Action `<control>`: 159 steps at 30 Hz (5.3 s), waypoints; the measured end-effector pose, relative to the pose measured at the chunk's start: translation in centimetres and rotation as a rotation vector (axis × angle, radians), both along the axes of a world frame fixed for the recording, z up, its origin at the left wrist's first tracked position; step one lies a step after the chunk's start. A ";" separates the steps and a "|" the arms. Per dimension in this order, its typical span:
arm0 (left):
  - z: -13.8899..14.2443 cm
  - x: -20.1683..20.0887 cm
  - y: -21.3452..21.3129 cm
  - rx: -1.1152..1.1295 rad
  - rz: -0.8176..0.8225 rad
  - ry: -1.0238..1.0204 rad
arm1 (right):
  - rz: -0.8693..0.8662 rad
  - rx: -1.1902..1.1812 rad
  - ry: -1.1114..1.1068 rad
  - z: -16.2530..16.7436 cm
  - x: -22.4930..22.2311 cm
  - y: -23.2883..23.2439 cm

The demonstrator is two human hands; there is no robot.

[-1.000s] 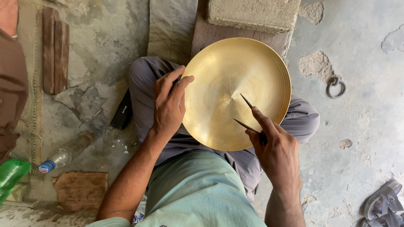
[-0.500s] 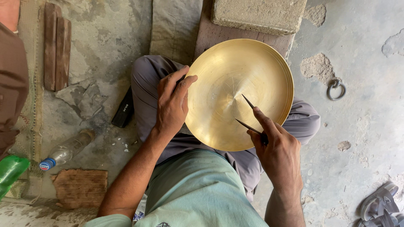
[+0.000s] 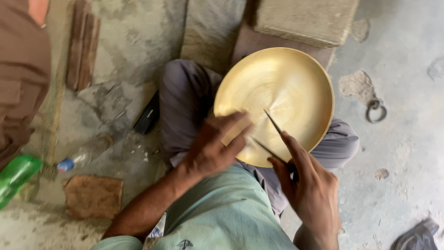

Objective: The person sits cross-legged on the floor holding a brass plate on their lap. They first scribe guide lines on the plate with a pointed scriber, then hold a punch against the surface and strike it with a wooden mallet to hammer a decorative pattern into the plate.

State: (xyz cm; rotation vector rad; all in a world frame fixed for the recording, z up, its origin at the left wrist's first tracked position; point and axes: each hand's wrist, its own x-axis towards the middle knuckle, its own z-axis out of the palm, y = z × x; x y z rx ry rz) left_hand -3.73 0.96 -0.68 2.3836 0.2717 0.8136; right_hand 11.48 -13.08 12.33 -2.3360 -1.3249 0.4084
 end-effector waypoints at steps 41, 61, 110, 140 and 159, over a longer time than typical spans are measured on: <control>0.1 3.9 5.1 -0.554 0.454 0.389 | -0.526 1.291 1.097 -8.5 12.8 -4.7; -3.4 2.6 11.4 -0.398 0.572 0.414 | -0.532 1.426 0.884 -15.0 22.7 15.8; -4.7 4.8 12.4 -0.404 0.591 0.451 | -0.318 1.306 0.791 -15.8 23.5 17.1; -5.0 5.0 12.7 -0.389 0.586 0.459 | -0.205 1.379 0.652 -15.9 23.0 19.9; -5.6 5.0 12.6 -0.408 0.593 0.483 | -0.263 1.290 0.625 -16.4 23.5 20.2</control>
